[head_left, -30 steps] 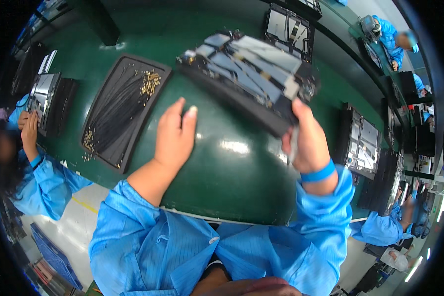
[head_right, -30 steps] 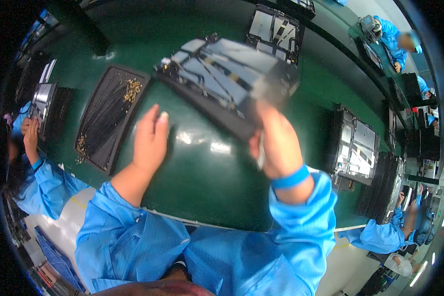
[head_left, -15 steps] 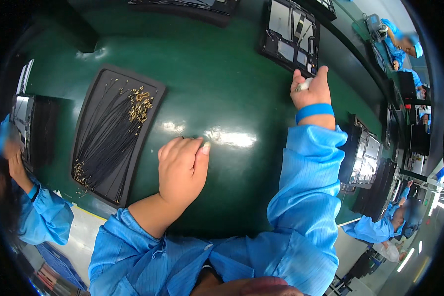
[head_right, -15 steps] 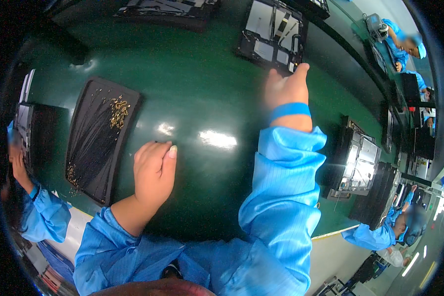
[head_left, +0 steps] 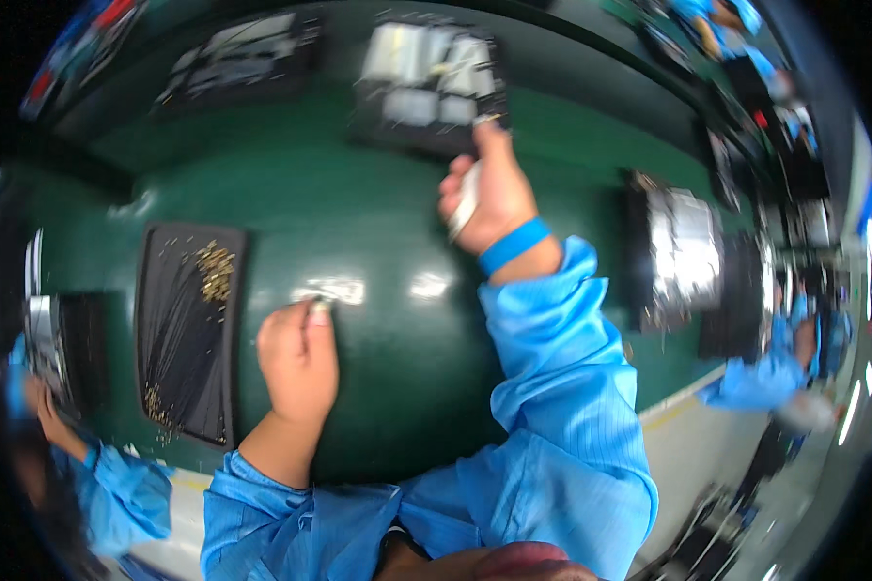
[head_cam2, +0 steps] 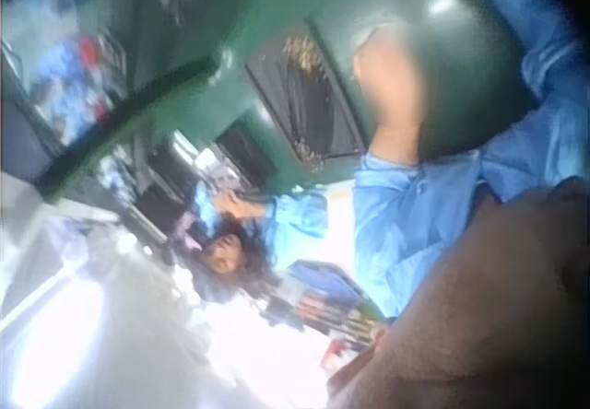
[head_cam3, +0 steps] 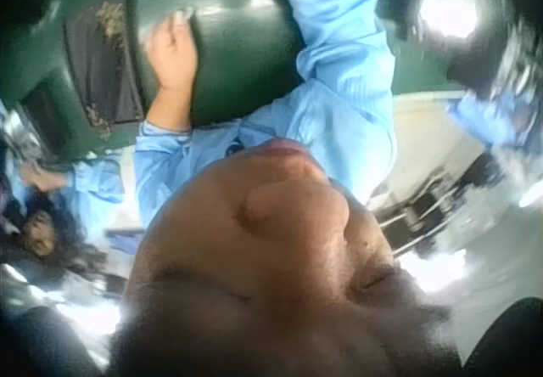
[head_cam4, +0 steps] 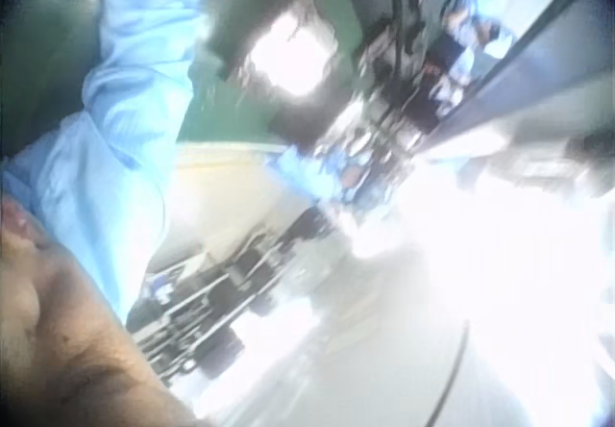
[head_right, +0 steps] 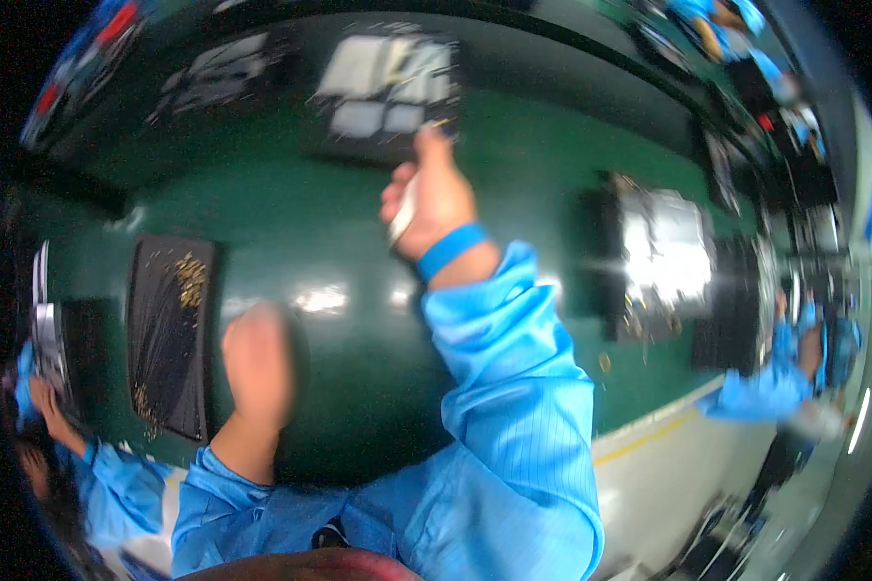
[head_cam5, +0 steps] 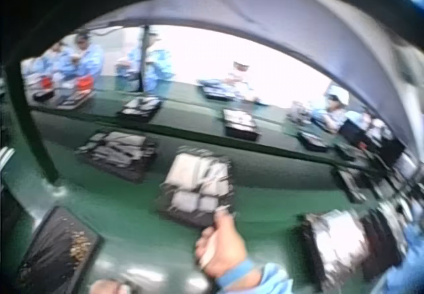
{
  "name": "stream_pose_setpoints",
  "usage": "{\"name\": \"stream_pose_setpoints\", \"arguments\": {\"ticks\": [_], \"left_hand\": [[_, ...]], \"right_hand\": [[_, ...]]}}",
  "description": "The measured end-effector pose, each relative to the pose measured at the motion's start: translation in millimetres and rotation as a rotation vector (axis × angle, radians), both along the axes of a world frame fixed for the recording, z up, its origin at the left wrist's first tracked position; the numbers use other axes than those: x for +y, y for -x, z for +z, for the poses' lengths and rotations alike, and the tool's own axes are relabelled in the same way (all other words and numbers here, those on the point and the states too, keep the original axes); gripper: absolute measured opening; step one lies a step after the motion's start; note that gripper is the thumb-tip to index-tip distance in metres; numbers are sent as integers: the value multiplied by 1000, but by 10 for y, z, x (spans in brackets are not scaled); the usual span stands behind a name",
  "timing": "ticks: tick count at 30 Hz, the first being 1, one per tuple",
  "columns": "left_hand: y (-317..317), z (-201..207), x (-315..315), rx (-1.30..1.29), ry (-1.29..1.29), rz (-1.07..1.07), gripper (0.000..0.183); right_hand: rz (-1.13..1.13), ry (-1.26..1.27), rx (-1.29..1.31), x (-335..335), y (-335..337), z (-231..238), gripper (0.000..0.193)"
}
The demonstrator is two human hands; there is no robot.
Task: Applying adhesive and connecting components inside electronic devices on a factory assembly line.
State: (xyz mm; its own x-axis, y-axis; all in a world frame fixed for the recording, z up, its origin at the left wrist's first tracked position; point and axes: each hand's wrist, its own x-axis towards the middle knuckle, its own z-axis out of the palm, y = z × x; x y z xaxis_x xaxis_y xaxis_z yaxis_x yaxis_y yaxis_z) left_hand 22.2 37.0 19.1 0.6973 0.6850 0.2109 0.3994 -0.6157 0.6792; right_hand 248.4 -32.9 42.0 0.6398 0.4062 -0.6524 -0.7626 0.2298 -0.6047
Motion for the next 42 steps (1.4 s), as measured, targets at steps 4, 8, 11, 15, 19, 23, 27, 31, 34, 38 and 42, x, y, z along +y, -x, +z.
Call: {"name": "stream_pose_setpoints", "arguments": {"ticks": [4, 8, 11, 15, 19, 23, 27, 31, 34, 38, 42], "left_hand": [[-11, -114, -65, -176, 219, 135, 28], [-64, -62, -148, -38, 138, 44, 34], [-24, -77, -140, 56, -68, -51, 33], [-60, 3, -283, 214, -171, -51, 32], [-49, -3, -355, 322, -297, -9, 33], [-91, -35, -376, 287, -327, 8, 31], [-115, -10, -415, 309, -327, 33, 29], [-112, -16, -399, 304, -333, 41, 29], [-152, -28, -418, 326, -355, 57, 29], [-64, -12, -400, 350, -389, 96, 29], [99, -146, -226, 256, -369, -68, 24]], "right_hand": [[312, 182, 159, -1136, 747, 4, 39], [850, 323, -12, -2327, 1179, 16, 61], [698, 558, -61, -2973, 1092, 212, 54], [-627, 456, -500, -3807, 656, 315, 28], [-975, 375, -333, -4525, 57, 746, 67], [-936, 275, -111, -5004, -262, 758, 54], [-1002, 244, -132, -5046, -423, 759, 35], [-1035, 207, -153, -4926, -337, 839, 35], [-1017, 143, -201, -4932, -353, 872, 35], [-1198, 167, -409, -4425, -284, 1131, 29], [-976, 194, -613, -3793, -58, 1239, 24]]}}
